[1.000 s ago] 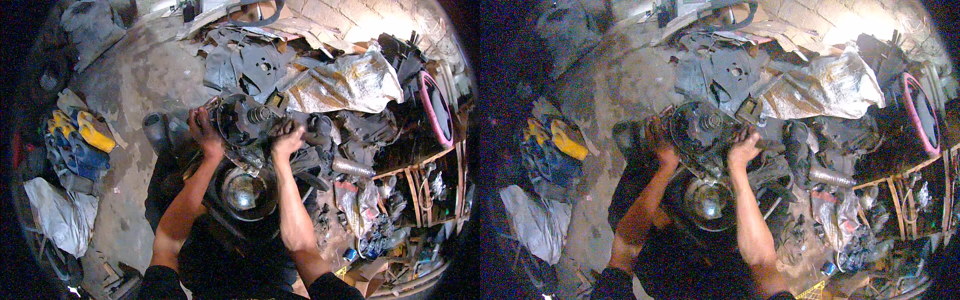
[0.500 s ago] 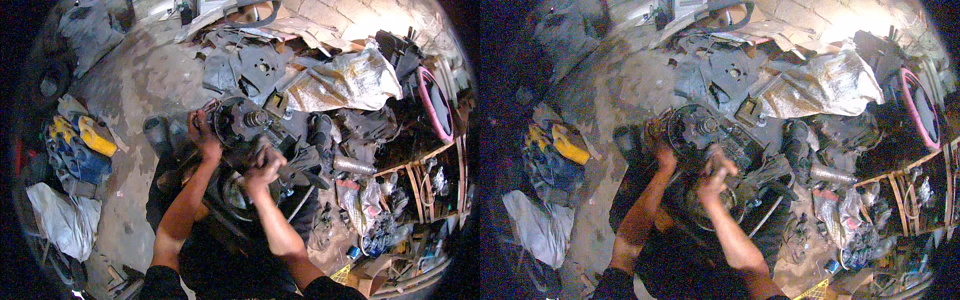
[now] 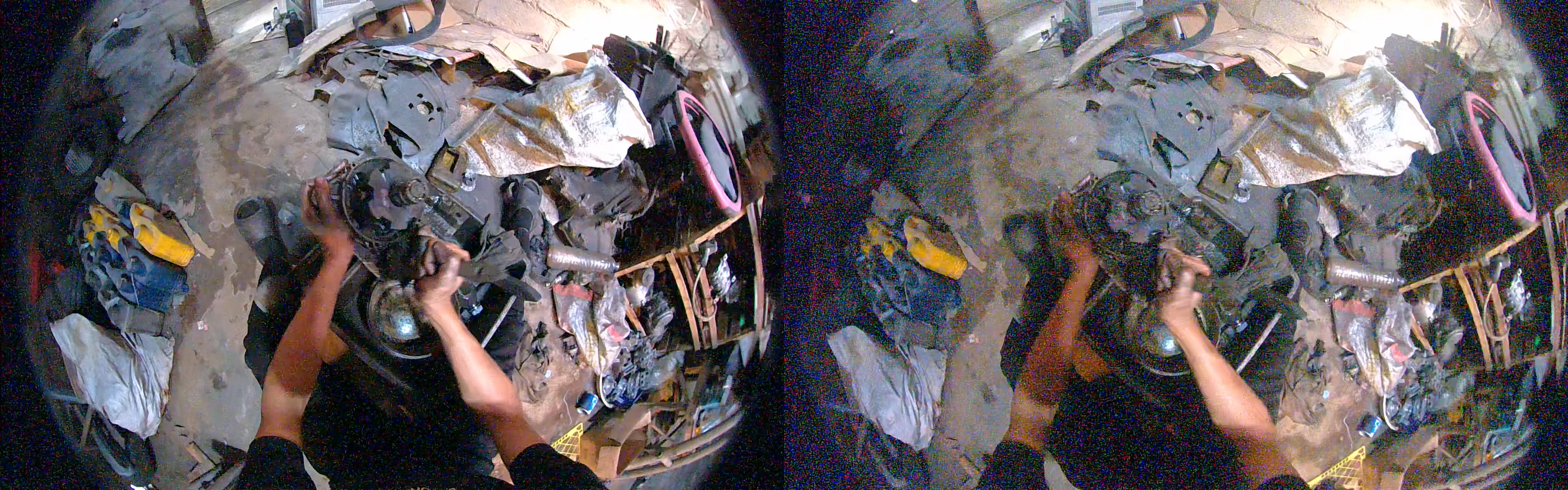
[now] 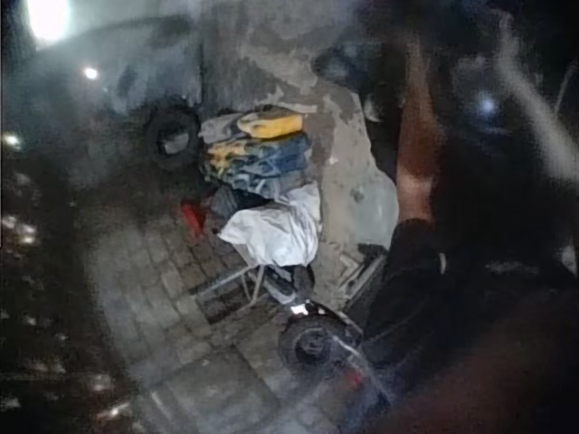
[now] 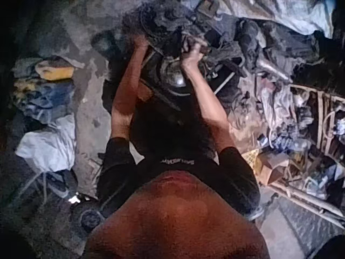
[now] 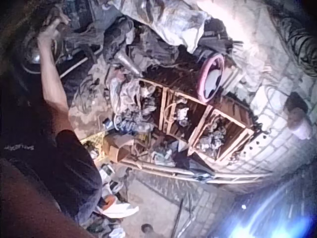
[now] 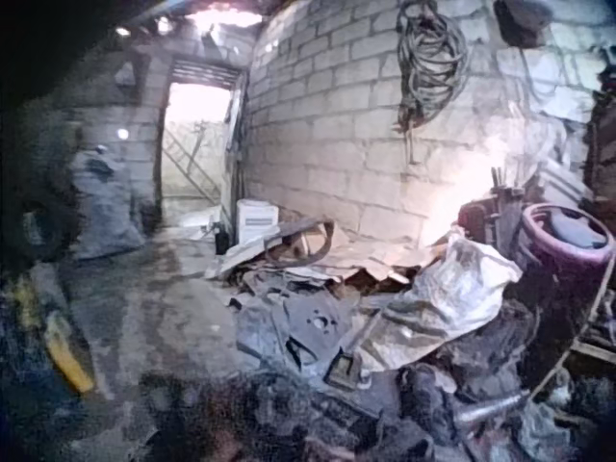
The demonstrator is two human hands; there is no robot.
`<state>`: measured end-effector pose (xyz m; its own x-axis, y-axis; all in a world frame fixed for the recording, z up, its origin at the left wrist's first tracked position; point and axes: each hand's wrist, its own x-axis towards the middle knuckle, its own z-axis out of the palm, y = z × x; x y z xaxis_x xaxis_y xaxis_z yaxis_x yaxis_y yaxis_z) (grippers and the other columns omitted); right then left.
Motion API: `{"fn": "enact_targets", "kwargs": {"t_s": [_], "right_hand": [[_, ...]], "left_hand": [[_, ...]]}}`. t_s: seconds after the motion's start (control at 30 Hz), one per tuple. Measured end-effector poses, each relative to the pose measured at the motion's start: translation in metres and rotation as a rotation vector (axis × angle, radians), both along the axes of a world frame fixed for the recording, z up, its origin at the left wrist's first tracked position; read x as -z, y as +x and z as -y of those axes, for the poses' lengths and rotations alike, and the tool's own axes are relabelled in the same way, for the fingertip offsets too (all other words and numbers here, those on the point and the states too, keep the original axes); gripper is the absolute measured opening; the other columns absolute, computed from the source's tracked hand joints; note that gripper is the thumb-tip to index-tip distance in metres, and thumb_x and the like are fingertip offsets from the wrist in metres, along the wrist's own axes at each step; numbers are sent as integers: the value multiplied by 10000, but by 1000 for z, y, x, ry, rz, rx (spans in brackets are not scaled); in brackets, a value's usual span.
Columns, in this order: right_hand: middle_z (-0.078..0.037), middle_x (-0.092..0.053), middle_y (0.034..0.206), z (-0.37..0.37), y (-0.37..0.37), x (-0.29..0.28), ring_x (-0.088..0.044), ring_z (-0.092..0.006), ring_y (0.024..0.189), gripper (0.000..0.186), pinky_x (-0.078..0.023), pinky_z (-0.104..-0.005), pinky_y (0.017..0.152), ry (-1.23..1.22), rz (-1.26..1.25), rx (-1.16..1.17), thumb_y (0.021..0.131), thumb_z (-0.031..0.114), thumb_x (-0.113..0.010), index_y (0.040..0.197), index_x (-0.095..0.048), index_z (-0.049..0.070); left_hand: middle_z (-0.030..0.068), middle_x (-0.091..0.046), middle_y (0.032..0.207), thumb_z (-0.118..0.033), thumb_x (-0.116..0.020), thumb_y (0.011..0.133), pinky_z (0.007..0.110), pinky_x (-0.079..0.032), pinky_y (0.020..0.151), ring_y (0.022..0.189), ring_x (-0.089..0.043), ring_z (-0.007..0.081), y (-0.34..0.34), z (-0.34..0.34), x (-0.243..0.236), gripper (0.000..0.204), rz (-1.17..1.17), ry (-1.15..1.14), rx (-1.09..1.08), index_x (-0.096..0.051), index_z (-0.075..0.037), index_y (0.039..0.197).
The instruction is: The person uses a piece of metal to strike and loosen parts of a mechanical assembly, then handles and rotates gears and a large metal housing.
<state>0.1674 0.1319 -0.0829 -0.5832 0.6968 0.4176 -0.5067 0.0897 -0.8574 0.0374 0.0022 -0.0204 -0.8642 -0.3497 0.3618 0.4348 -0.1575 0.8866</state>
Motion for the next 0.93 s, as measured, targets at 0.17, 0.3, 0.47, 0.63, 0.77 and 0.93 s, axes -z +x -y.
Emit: {"fn": "enact_targets", "kwargs": {"t_s": [0.17,0.3,0.47,0.63,0.77,0.93], "right_hand": [[4,-419,605,-39,-14,-119,-426,-125,532,538,-409,-280,526,-354,-2,153,928,546,-325,700,-483,85],[-34,-508,714,-6,-44,-80,-483,-142,648,393,-435,-296,601,146,-74,268,930,360,-440,874,-601,5],[-50,-525,744,46,9,-37,-489,-167,684,321,-412,-316,660,702,188,501,949,290,-440,825,-563,20],[-15,-429,626,12,-33,-112,-379,-123,504,414,-334,-265,501,-351,74,328,957,369,-356,735,-491,47],[-73,-503,771,7,-46,-56,-476,-187,692,176,-390,-317,640,354,165,494,883,169,-473,919,-515,1],[-154,-542,1040,30,-7,-29,-497,-280,916,466,-374,-390,832,152,215,82,779,94,-635,1188,-451,-35]], "left_hand": [[-1,-489,759,-302,-544,922,255,-412,675,709,-469,112,-13,25,-4,243,-131,-254,-43,-506,-76,844],[-14,-527,775,-287,-573,912,238,-449,629,683,-514,71,-17,20,-11,210,118,342,354,-519,-89,868],[-7,-534,806,-289,-562,915,248,-452,644,700,-518,85,-12,18,-12,210,79,300,191,-528,-86,873],[-5,-517,809,-295,-528,916,255,-439,653,716,-486,84,-1,19,-24,219,167,280,268,-523,-84,858],[-14,-502,767,-308,-528,915,252,-435,634,705,-482,80,-1,12,-16,231,118,241,251,-515,-88,844],[16,-562,839,-315,-517,920,242,-455,686,748,-519,95,-12,19,-4,248,69,65,199,-533,-68,909]]}}
